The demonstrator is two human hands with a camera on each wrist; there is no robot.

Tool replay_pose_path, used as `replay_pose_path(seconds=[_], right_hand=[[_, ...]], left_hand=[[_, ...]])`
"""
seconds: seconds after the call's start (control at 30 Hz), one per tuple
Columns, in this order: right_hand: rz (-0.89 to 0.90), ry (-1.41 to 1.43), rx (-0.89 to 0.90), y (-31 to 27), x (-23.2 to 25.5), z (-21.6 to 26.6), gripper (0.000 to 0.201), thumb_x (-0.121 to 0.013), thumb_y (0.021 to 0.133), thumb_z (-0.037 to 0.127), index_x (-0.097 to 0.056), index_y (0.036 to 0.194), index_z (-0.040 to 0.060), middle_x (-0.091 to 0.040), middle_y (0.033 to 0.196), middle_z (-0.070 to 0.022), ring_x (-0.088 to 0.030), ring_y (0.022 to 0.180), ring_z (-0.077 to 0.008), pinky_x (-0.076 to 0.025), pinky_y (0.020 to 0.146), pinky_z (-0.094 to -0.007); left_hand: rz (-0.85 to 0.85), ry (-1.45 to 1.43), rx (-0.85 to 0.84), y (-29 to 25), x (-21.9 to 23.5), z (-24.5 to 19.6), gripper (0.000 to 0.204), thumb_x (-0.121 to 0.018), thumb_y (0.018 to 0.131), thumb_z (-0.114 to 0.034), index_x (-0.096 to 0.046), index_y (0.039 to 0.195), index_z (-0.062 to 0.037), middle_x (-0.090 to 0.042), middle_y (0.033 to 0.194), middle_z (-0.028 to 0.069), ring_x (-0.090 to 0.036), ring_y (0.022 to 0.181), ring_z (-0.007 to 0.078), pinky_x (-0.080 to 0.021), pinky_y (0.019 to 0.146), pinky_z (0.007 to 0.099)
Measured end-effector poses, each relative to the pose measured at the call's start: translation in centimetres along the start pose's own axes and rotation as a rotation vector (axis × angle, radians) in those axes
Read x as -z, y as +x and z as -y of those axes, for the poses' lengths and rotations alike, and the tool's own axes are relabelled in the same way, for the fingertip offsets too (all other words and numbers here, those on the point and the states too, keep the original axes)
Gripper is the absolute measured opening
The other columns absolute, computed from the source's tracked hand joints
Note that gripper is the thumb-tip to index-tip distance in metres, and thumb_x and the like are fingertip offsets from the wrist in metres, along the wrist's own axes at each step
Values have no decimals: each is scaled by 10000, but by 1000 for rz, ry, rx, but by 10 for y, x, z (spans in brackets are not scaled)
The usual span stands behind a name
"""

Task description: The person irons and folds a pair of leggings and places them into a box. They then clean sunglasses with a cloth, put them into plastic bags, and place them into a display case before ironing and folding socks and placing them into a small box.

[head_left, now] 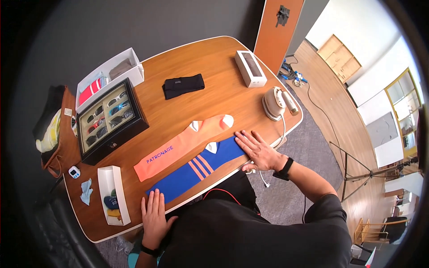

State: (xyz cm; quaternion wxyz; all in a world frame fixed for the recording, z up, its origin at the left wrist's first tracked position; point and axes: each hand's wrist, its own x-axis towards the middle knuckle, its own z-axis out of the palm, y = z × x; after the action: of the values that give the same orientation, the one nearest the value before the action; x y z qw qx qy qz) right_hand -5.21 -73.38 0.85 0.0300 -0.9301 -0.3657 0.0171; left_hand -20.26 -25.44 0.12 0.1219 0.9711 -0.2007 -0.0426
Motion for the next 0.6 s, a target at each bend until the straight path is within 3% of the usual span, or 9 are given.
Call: replay_pose_path(seconds=[0.13, 0.2, 0.27, 0.3, 0.37, 0.43, 0.5, 0.57, 0.6], right_hand=[[-11, 26, 0, 6, 5, 13, 1127, -521, 921, 825, -344, 1635, -29, -284, 1746, -222, -299, 1600, -432, -250, 1279, -619], [-120, 31, -10, 8, 6, 17, 980, -623, 929, 716, -456, 1582, 5, -361, 1701, -234, -356, 1567, -436, -302, 1259, -603], [-316, -18, -110, 3, 25, 6, 727, -766, 935, 455, -566, 1499, 43, -458, 1625, -238, -452, 1497, -429, -386, 1210, -566], [-517, -144, -162, 0, 37, -14, 608, -826, 882, 198, -620, 1441, 74, -537, 1538, -225, -535, 1404, -419, -450, 1153, -525], [-730, -361, -469, 4, 79, -43, 562, -816, 875, 146, -631, 1400, 70, -597, 1435, -220, -594, 1285, -423, -491, 1072, -510], [-595, -398, -715, 1, 104, -86, 507, -790, 928, 292, -629, 1341, 46, -660, 1325, -196, -649, 1180, -403, -522, 979, -495], [-345, -132, -853, -1, 104, -130, 441, -718, 981, 299, -632, 1312, 20, -747, 1037, -230, -716, 1051, -447, -571, 882, -524], [-279, 194, -1012, 5, 96, -162, 335, -698, 978, 234, -663, 1201, -14, -743, 890, -194, -763, 906, -362, -602, 754, -485], [-150, 380, -964, -6, 87, -194, 273, -685, 985, 212, -674, 1129, -19, -724, 840, -161, -738, 789, -302, -580, 658, -440]], left_hand=[[7, 34, -7, -1, 5, -2, 1016, -891, 794, -387, -425, 1571, 72, -410, 1665, 256, -347, 1576, 408, -218, 1289, 642], [-28, 32, -43, -3, 5, 0, 986, -885, 805, -379, -435, 1554, 77, -408, 1660, 269, -353, 1571, 420, -236, 1282, 638], [-80, 9, -55, -4, 6, 0, 937, -880, 814, -373, -468, 1527, 75, -432, 1642, 268, -372, 1559, 422, -249, 1278, 632], [-132, -14, -71, -3, 7, 0, 889, -874, 823, -367, -501, 1500, 73, -456, 1624, 267, -392, 1546, 423, -263, 1273, 626], [-131, -17, -86, 4, 17, -5, 830, -858, 844, -371, -532, 1469, 68, -478, 1606, 257, -418, 1527, 414, -287, 1262, 615], [-134, -14, -104, 9, 21, -3, 773, -841, 865, -376, -563, 1438, 63, -501, 1588, 248, -445, 1507, 406, -310, 1250, 605], [-171, -16, -147, 14, 15, 4, 736, -848, 859, -375, -598, 1405, 50, -547, 1545, 235, -485, 1474, 396, -340, 1234, 585], [-190, -22, -149, 15, 16, 5, 714, -850, 859, -372, -612, 1386, 48, -565, 1525, 229, -502, 1461, 389, -352, 1228, 572], [-204, -23, -141, 10, 18, 8, 693, -852, 859, -368, -626, 1367, 46, -584, 1505, 223, -519, 1447, 381, -364, 1223, 559]])
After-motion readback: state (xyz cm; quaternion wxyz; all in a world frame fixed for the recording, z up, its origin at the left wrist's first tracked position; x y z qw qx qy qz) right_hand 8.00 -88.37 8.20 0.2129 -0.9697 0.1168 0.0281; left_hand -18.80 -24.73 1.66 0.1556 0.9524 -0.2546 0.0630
